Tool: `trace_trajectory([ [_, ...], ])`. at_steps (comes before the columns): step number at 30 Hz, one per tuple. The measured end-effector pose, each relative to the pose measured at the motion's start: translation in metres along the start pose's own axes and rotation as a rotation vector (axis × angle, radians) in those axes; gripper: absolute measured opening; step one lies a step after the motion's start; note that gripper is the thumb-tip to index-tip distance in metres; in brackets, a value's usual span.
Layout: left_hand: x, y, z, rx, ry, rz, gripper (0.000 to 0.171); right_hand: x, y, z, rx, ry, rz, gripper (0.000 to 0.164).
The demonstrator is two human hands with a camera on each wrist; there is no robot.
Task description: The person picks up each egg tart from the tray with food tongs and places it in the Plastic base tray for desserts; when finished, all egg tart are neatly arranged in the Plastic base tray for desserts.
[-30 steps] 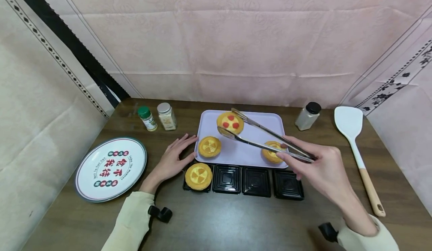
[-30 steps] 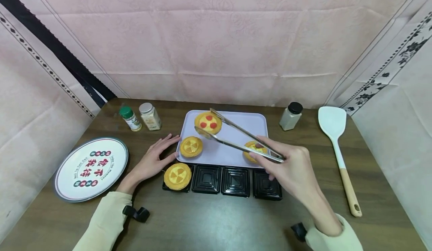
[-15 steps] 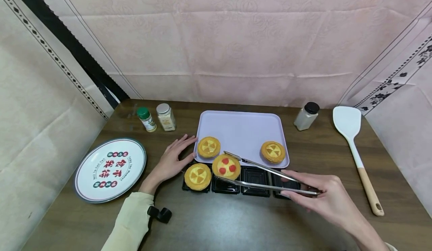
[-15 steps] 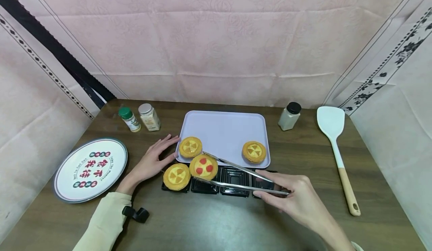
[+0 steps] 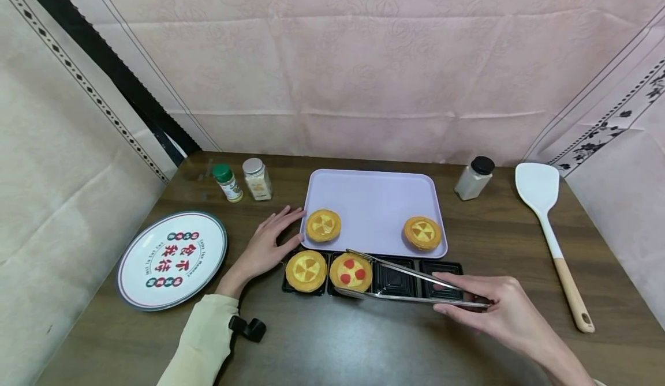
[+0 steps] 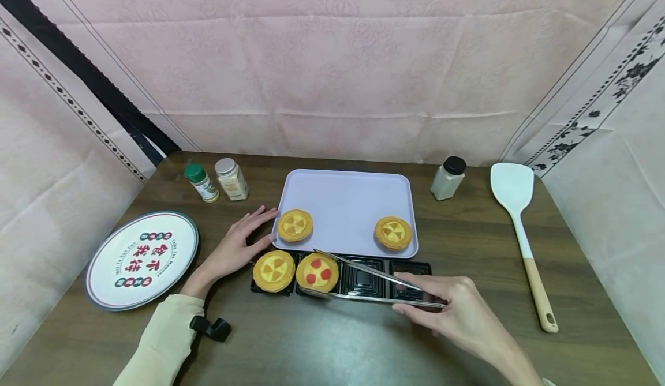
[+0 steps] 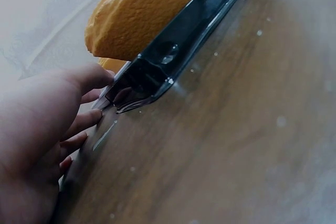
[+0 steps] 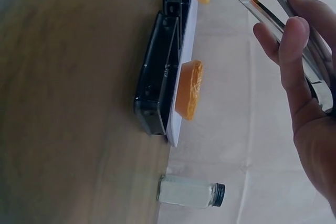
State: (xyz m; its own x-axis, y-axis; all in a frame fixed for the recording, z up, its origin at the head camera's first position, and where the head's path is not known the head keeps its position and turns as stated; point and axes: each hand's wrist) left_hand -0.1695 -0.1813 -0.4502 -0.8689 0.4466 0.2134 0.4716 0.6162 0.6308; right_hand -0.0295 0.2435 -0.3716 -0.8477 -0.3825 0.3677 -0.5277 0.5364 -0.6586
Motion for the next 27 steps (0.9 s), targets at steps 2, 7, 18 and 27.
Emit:
trace_trajectory([
  [2,0.0,0.0,0.0,0.001,0.001,0.0,0.053,-0.001,0.001,0.0,0.005,-0.007,0.011,0.047],
  [7,0.0,-0.001,0.0,0.002,-0.002,-0.009,0.053,-0.002,0.002,0.002,0.016,-0.021,0.031,0.046],
  [18,0.001,-0.001,0.001,0.004,-0.003,-0.007,0.053,0.0,-0.009,0.003,0.043,-0.004,0.083,0.046],
  [27,0.0,-0.001,0.001,0.002,0.004,0.003,0.052,-0.002,0.003,0.003,0.054,-0.043,0.126,0.048],
])
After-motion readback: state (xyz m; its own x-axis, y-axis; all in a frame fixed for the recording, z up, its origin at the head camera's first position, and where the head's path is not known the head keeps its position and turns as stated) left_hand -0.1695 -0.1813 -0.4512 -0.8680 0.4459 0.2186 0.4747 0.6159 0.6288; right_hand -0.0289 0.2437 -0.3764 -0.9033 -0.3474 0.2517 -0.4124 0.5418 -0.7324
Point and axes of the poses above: each hand's wrist, its own x-axis towards the middle knuckle, its own z-axis out of the palm, y = z × x, and after that the axes turned 2 degrees about z, right-handed
